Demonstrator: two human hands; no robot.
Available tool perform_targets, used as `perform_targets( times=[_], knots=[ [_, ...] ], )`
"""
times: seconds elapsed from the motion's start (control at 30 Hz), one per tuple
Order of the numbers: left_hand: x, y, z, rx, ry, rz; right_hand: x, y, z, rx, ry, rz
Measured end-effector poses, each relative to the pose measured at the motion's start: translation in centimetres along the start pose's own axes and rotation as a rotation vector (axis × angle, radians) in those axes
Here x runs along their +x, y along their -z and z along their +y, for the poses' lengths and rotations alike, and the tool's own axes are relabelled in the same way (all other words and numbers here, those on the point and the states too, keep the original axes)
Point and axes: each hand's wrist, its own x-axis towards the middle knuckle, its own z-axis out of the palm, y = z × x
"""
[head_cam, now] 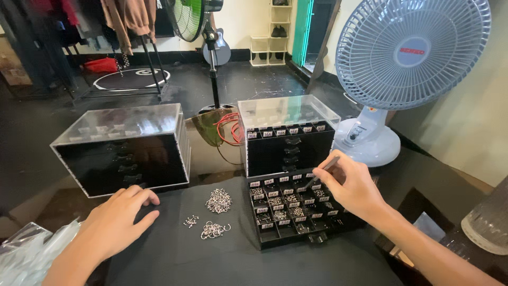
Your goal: The person uses tweezers to pick up small metal jewelry findings from a table and place them into labeled compartments of a black organizer tray. The person repeatedly transfers items from a loose pile into the tray's sections.
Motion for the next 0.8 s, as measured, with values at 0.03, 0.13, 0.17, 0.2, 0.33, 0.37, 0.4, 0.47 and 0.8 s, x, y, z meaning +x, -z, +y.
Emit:
perform_targets(
  times=[0.03, 0.13, 0.17, 0.2, 0.33, 0.37, 0.4, 0.47, 0.8],
  knots=[
    [0.0, 0.1, 0.0, -0.001, 0.004, -0.001, 0.0, 0.0, 0.0, 0.001, 0.002, -0.003],
    [0.4, -0.6, -0.4, -0.004, -0.021, -0.008, -0.2, -0.2, 0.3, -0.030, 0.045, 0.039],
    [1.0, -1.3, -1.0, -0.006, -0.069, 0.042, 0.0, -0.4, 0.4, 0.061, 0.121, 0.086],
    [1.6, -1.9, -1.6, -0.007, -0.117, 0.094, 0.2, -0.6, 0.4, 0.153, 0.196, 0.132],
    [0.3, -0.9, -1.1, -0.062, -0.082, 0.074, -0.5, -1.7, -6.1, 0.284, 0.084, 0.084],
    [0.5, -1.2, -1.4, -0.063, -0.142, 0.119, -0.6, -2.6, -7.1, 0.309, 0.093, 0.047],
    [0.7, -1.5, -1.7, -0.063, -0.202, 0.164, -0.7, -3.6, -8.2, 0.334, 0.101, 0.010],
    [0.6, -1.7, -2.0, -0.070, -0.207, 0.175, -1.2, -6.1, -10.5, 0.258, 0.141, -0.055],
    [0.9, -2.0, -2.2, -0.057, -0.267, 0.194, -0.9, -13.2, -16.1, 0.068, 0.048, -0.301]
  ],
)
